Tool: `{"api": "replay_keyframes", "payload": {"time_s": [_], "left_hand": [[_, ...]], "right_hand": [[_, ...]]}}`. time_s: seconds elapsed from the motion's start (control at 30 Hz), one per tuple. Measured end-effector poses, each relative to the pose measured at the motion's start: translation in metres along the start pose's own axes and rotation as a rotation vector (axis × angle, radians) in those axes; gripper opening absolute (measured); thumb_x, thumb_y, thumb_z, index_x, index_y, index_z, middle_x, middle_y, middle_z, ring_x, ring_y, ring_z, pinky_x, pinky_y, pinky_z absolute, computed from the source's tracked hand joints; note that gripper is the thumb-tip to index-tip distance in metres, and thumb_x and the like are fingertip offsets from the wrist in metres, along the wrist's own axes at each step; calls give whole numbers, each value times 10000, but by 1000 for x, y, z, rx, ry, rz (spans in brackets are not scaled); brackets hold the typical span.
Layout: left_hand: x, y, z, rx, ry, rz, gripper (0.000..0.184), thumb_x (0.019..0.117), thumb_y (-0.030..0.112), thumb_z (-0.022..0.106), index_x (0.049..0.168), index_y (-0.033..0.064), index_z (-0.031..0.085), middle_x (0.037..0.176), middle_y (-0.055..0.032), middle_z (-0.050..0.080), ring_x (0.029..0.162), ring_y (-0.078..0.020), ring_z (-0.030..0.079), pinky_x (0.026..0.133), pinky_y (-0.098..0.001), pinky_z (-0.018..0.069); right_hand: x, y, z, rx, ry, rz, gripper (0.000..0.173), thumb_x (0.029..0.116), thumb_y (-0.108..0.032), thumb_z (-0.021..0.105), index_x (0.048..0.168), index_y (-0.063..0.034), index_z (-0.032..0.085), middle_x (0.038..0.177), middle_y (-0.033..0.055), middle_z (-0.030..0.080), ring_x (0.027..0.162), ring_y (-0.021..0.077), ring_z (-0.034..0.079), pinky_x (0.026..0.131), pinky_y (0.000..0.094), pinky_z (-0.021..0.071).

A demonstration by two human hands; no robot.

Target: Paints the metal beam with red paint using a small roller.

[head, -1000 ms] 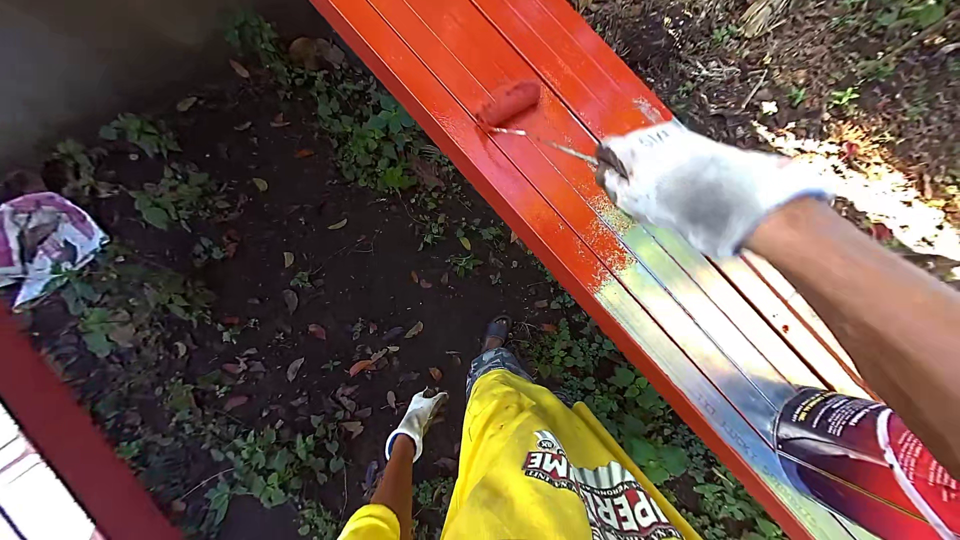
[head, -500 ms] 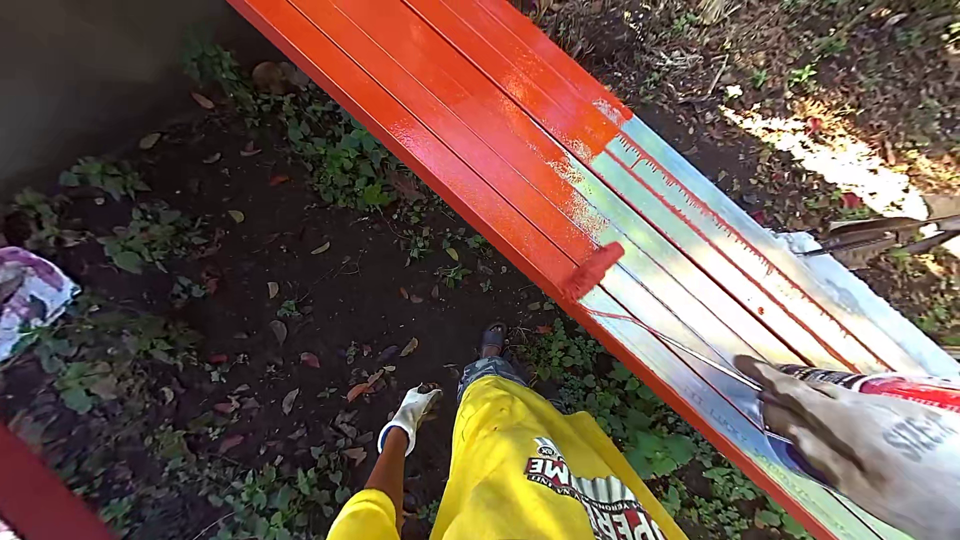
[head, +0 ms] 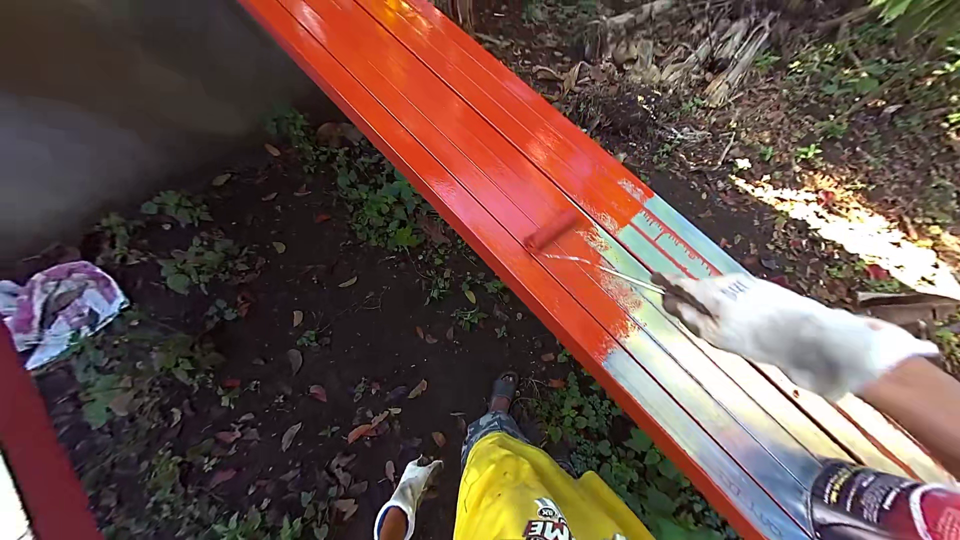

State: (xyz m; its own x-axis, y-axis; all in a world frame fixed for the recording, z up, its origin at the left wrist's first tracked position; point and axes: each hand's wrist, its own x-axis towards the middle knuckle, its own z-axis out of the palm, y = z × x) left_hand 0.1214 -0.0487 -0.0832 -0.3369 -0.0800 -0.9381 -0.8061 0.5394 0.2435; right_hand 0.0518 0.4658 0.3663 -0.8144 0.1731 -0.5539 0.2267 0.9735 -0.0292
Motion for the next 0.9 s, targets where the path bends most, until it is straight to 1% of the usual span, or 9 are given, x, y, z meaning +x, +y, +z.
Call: {"api": "replay_keyframes", "payload": {"time_s": [0.1, 0.13, 0.3, 0.43, 0.53, 0.73, 0.8, 0.83, 0.9], "left_hand": [[-5, -5, -6, -63, 26, -23, 439, 1005, 268, 681, 1322, -24, 596, 1144, -241, 684, 991, -333, 700, 855, -503, 591], [-6, -7, -8, -98, 37, -33, 447, 1007, 262, 680, 1334, -28, 585, 1154, -246, 681, 986, -335, 703, 852, -501, 594], [-7, -17, -12, -175, 47, -70, 425, 1016, 247, 665, 1331, -26, 585, 1129, -239, 688, 962, -321, 706, 830, -494, 597], [-9, -16, -12, -153, 46, -92, 418, 1010, 238, 670, 1324, -26, 586, 1117, -231, 690, 943, -312, 703, 817, -485, 596], [-8, -8, -12, -173, 40, -81, 406, 1018, 226, 659, 1317, -37, 582, 1102, -235, 699, 922, -311, 718, 793, -479, 609], [2, 15, -4, -127, 5, -32, 407, 1033, 217, 634, 1340, -41, 562, 1092, -236, 686, 896, -294, 706, 793, -458, 601], [5, 23, 2, -95, 4, -13, 405, 1028, 224, 642, 1328, -38, 571, 1075, -230, 689, 884, -291, 705, 782, -459, 601], [5, 28, 5, -70, 1, -4, 404, 1026, 229, 645, 1326, -33, 576, 1074, -228, 693, 885, -292, 708, 777, -460, 603], [2, 39, 11, -25, -6, 18, 394, 1023, 238, 649, 1313, -23, 591, 1075, -220, 697, 890, -290, 706, 776, -457, 599]], "right_hand": [[70, -13, -26, -64, 114, -98, 396, 1074, -351, 493, 1433, -199, 564, 997, 119, 723, 883, 307, 713, 785, 577, 569], [86, -25, -42, -114, 123, -96, 389, 1078, -345, 483, 1424, -188, 563, 1027, 144, 720, 934, 343, 709, 812, 600, 551], [129, -80, -99, -212, 296, -133, 388, 1084, -336, 440, 1411, -176, 574, 1060, 198, 704, 1010, 418, 685, 816, 633, 522], [154, -79, -102, -196, 233, -136, 357, 1089, -331, 413, 1325, -156, 616, 1108, 184, 697, 1076, 403, 673, 858, 639, 515], [134, -58, -85, -144, 187, -96, 326, 1085, -307, 441, 1304, -150, 625, 1088, 180, 698, 1063, 394, 674, 861, 630, 514], [35, -7, -38, -18, 4, 54, 461, 1102, -302, 422, 1549, -192, 449, 1124, 189, 708, 1040, 396, 682, 897, 626, 512], [0, 24, -12, 31, -23, 84, 463, 1092, -326, 452, 1547, -241, 462, 1109, 157, 717, 1009, 353, 690, 885, 602, 528], [-16, 59, 14, -8, 51, -12, 451, 1081, -363, 459, 1520, -265, 499, 1072, 93, 726, 950, 285, 702, 823, 548, 562], [-37, 147, 83, -223, 477, -423, 440, 1075, -441, 410, 1429, -257, 596, 987, -89, 726, 786, 48, 681, 608, 304, 569]]}}
